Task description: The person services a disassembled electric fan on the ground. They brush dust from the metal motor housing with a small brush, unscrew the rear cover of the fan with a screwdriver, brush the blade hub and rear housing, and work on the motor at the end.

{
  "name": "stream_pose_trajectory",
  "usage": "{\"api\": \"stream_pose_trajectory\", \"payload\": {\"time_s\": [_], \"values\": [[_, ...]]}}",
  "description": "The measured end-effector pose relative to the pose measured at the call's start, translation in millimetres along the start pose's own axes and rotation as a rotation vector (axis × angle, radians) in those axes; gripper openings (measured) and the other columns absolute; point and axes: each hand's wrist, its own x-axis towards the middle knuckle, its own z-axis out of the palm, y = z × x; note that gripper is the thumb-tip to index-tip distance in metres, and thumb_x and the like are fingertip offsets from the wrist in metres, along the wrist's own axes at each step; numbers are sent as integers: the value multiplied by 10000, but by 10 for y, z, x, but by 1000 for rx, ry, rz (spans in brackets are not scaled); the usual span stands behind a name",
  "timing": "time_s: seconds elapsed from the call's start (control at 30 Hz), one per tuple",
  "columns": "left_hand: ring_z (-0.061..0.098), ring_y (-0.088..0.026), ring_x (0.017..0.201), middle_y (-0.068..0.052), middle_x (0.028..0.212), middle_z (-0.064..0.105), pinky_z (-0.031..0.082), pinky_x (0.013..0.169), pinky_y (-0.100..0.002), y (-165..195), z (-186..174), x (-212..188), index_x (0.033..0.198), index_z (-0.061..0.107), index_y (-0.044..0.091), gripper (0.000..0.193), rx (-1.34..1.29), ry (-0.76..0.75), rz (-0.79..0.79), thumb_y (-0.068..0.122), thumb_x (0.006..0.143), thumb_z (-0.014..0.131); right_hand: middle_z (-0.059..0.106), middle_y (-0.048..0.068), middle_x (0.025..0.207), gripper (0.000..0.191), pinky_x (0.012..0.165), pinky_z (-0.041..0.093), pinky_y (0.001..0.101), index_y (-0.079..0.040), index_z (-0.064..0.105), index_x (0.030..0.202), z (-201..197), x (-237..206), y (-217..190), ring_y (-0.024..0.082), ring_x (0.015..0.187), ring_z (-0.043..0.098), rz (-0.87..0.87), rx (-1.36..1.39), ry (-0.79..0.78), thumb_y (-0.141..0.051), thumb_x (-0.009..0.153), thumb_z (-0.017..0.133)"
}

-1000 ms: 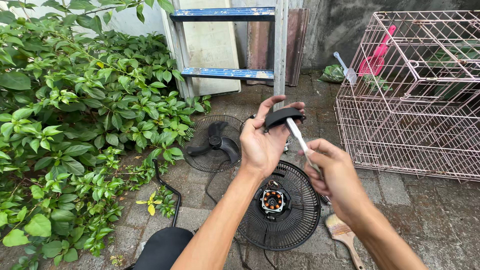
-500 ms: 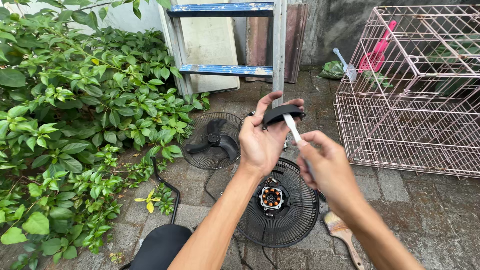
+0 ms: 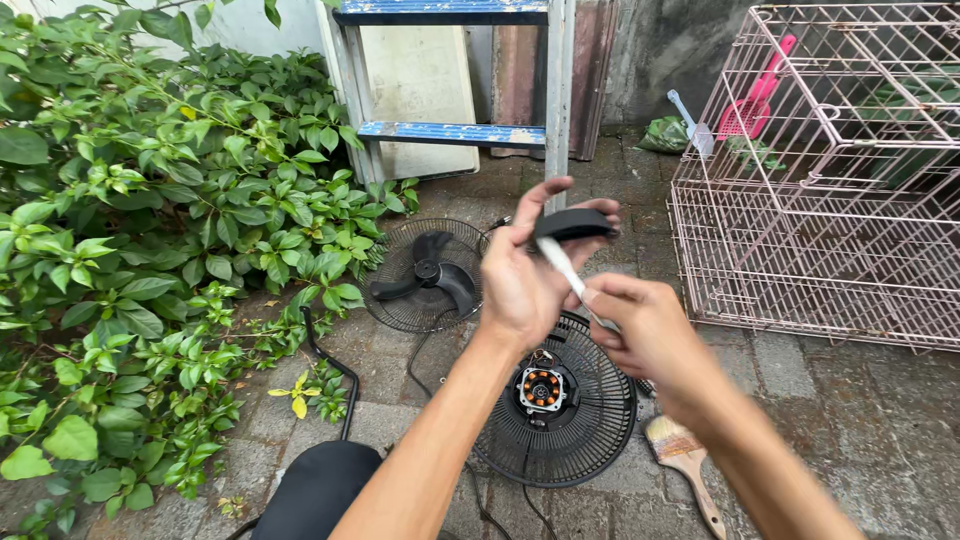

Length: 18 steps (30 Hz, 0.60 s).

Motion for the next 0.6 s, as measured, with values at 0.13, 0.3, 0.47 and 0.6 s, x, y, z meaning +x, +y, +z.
{"api": "stream_pose_trajectory", "payload": {"time_s": [0.13,0.3,0.47,0.6], "values": [[572,-371,1266,-325,1362,571,422,1154,-496,130,-46,42,1413,435,51,469,60,31,33,229,989,345,365,-35,566,276,426,164,274,3,750,995,-258,13,-5,87,468,254,144,-1,-61,-216,980,584],[558,-334,1309,-300,1409,555,407,1184,-476,80,-33,9,1449,433,50,450,-11,-5,19,229,1048,335,597,11,585,235,485,391,303,-37,730,1042,-206,5,115,113,518,497,-293,-479,227,-211,942,606],[551,-319,1309,-280,1422,552,396,1206,-466,10,-27,-26,1472,441,43,441,-20,-65,-28,286,1119,338,598,91,572,237,474,382,352,-32,734,1068,-26,-40,25,137,514,477,-351,-514,330,-204,945,626],[554,-306,1352,-253,1445,551,398,1239,-462,-12,-77,-3,1472,445,-11,457,47,-118,11,295,1141,373,643,104,595,220,463,434,367,-43,732,1053,31,-61,-55,179,455,566,-435,-595,399,-203,935,639]]}}
